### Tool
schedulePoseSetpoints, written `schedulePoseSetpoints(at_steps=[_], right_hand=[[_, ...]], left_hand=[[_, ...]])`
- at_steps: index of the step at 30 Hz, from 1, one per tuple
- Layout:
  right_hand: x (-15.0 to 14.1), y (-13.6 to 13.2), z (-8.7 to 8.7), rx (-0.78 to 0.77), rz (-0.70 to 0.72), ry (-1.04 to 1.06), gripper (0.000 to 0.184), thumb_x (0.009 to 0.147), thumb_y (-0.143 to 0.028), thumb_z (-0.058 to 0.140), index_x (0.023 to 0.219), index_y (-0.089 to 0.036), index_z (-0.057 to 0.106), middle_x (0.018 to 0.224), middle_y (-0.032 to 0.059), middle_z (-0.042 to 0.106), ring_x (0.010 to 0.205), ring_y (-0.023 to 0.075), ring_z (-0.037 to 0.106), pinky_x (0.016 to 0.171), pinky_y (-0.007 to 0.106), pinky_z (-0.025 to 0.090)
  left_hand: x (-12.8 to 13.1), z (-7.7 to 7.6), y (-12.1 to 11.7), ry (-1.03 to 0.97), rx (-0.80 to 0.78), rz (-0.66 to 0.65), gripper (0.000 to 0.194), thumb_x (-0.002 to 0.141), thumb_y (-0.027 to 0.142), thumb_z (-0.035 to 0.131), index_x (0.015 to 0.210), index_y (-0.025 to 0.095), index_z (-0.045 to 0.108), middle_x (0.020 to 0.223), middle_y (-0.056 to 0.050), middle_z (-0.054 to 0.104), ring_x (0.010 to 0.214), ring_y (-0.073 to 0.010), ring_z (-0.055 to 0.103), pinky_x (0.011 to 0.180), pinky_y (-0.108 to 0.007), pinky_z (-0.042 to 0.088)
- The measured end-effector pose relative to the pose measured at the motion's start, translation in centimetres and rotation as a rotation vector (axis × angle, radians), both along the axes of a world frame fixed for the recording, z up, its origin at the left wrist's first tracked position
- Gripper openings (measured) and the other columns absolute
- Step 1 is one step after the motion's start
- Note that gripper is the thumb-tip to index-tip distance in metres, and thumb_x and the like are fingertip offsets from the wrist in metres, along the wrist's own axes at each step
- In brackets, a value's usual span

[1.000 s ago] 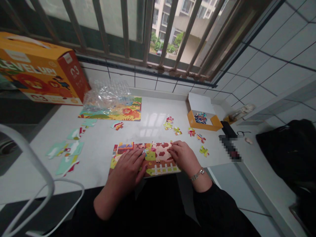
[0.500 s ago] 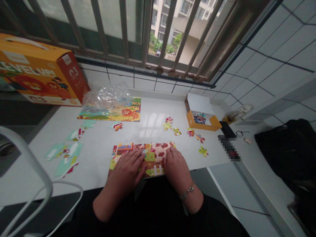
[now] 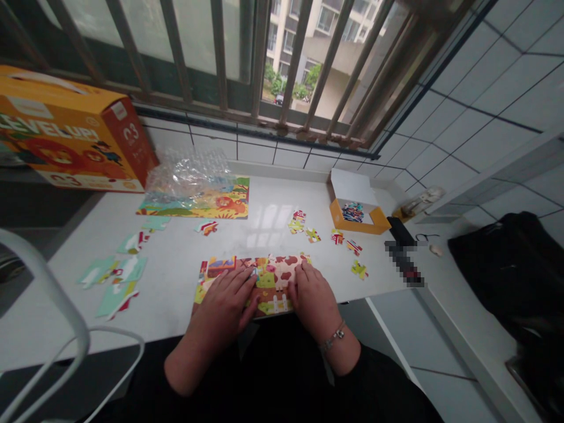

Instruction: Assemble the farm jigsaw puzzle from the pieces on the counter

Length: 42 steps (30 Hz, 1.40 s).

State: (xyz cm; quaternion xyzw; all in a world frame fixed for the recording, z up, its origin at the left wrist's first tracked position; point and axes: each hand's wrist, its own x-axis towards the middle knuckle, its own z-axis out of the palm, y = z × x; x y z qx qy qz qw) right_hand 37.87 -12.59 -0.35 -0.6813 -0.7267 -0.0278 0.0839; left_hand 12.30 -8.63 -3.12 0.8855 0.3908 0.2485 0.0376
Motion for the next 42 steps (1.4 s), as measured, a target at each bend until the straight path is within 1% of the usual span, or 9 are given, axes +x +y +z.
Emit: schedulePoseSetpoints(at_steps=[7,12,17,20,23,28,32,37,42], right_hand=[[2.1,0.0,0.8,-0.04,0.065,0.113,0.037,0.107,-0.023,0.06,0.139,-0.012,0.073,0.152,0.0229,0.07,0.135,0.0333,0.069,0.119,0.051,0.056],[6.0,0.0,0.7,0.012,0.177,0.269,0.032,0.109,-0.025,0.059,0.134,-0.018,0.078,0.139,0.0148,0.079,0.131,0.0279,0.072,0.117,0.046,0.058],[11.5,0.3,0.6,0.08,-0.005,0.168,0.028,0.107,-0.026,0.059,0.12,-0.015,0.081,0.122,0.0163,0.082,0.115,0.0327,0.075,0.109,0.052,0.059],[13.0,1.0,0.4,0.096,-0.127,0.143,0.029,0.106,-0.025,0.059,0.121,-0.012,0.08,0.12,0.0181,0.081,0.115,0.0339,0.074,0.11,0.052,0.057],[12.6,2.6,0.1,0.121,-0.176,0.166,0.034,0.105,-0.029,0.061,0.13,-0.012,0.076,0.127,0.02,0.079,0.119,0.034,0.073,0.111,0.051,0.057],[10.1,6.8,-0.1,0.119,-0.19,0.223,0.045,0.102,-0.034,0.068,0.141,-0.009,0.069,0.136,0.0223,0.075,0.125,0.0341,0.071,0.114,0.049,0.055],[9.2,9.5,-0.5,0.12,-0.208,0.228,0.046,0.102,-0.034,0.068,0.14,-0.008,0.067,0.133,0.0232,0.075,0.124,0.035,0.069,0.114,0.05,0.053],[9.6,10.1,-1.1,0.151,-0.218,0.317,0.036,0.1,-0.033,0.065,0.13,-0.013,0.068,0.12,0.0185,0.079,0.11,0.0323,0.072,0.104,0.048,0.056],[10.4,9.4,-1.4,0.159,-0.198,0.421,0.047,0.095,-0.032,0.07,0.138,-0.015,0.064,0.119,0.0152,0.079,0.097,0.0277,0.073,0.097,0.045,0.058]], left_hand=[[0.0,0.3,0.0,0.027,-0.007,-0.007,0.042,0.11,0.037,0.059,0.143,0.017,0.073,0.154,-0.019,0.071,0.143,-0.0393,0.067,0.118,-0.064,0.057],[0.0,0.5,0.0,0.042,-0.001,-0.011,0.043,0.11,0.036,0.057,0.145,0.015,0.072,0.154,-0.019,0.071,0.142,-0.0394,0.068,0.118,-0.064,0.057],[-0.1,0.2,-0.1,0.028,-0.009,0.001,0.043,0.11,0.036,0.059,0.145,0.017,0.072,0.156,-0.018,0.07,0.143,-0.0389,0.067,0.119,-0.063,0.055],[-0.1,0.1,-0.1,0.017,-0.001,0.0,0.043,0.11,0.036,0.058,0.146,0.017,0.072,0.155,-0.018,0.071,0.142,-0.0384,0.068,0.119,-0.063,0.055],[0.0,0.2,0.0,0.025,0.01,-0.006,0.044,0.111,0.037,0.056,0.146,0.016,0.071,0.152,-0.019,0.072,0.141,-0.0389,0.068,0.117,-0.064,0.057],[-0.1,0.3,0.1,0.048,0.016,-0.011,0.045,0.111,0.037,0.056,0.147,0.015,0.071,0.155,-0.02,0.071,0.144,-0.0394,0.067,0.117,-0.064,0.057],[-0.1,0.2,0.0,0.04,0.007,0.001,0.044,0.11,0.036,0.057,0.147,0.018,0.071,0.155,-0.019,0.071,0.143,-0.0381,0.067,0.118,-0.064,0.056],[-0.1,0.2,0.0,0.034,0.015,0.0,0.043,0.111,0.036,0.056,0.146,0.017,0.071,0.155,-0.018,0.071,0.142,-0.0381,0.068,0.117,-0.063,0.058],[0.0,0.2,0.0,0.032,0.035,0.007,0.043,0.111,0.036,0.055,0.146,0.017,0.072,0.153,-0.018,0.072,0.142,-0.0382,0.068,0.115,-0.063,0.059]])
